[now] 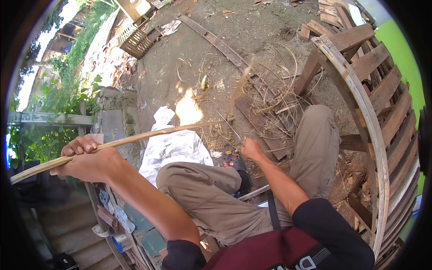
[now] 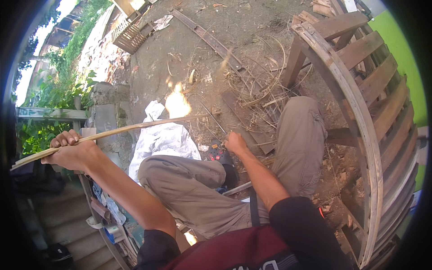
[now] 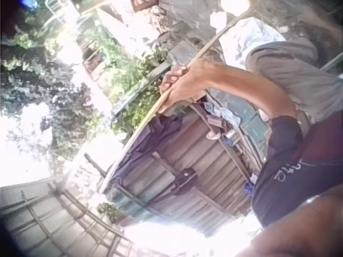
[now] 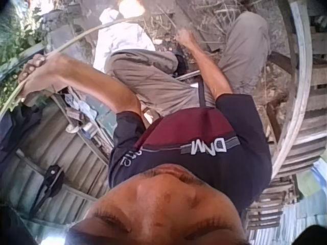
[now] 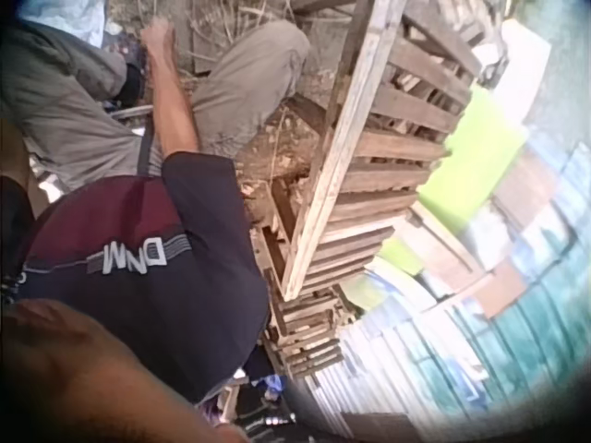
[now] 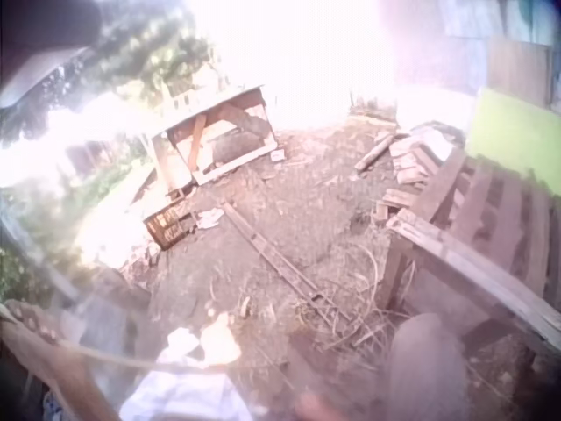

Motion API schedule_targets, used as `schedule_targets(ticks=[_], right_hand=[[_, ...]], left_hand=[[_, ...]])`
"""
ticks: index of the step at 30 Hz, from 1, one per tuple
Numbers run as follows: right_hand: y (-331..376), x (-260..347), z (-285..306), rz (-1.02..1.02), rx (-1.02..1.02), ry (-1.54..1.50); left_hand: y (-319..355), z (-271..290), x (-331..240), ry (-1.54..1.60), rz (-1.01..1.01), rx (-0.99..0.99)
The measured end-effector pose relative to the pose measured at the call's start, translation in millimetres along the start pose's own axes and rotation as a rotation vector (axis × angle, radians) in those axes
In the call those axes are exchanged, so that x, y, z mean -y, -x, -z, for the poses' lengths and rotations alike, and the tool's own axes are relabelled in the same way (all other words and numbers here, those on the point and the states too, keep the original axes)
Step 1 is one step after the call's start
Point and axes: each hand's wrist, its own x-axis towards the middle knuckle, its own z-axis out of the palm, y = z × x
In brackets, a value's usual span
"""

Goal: The person splits a thin wooden strip with a knife, then places it on a wooden pallet. They use a hammer to drive nails into the strip, securing it to the pallet structure.

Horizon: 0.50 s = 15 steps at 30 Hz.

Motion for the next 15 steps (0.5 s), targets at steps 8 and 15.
schedule_targets(ticks=[8, 15], right_hand=[[21, -17, -7, -0.238, 0.034, -0.048], [25, 5, -25, -0.140, -0.006, -0.129]], left_hand=[[-16, -19, 11, -0.080, 0.017, 0.026], [-19, -23, 13, -0.036, 0.014, 0.038]])
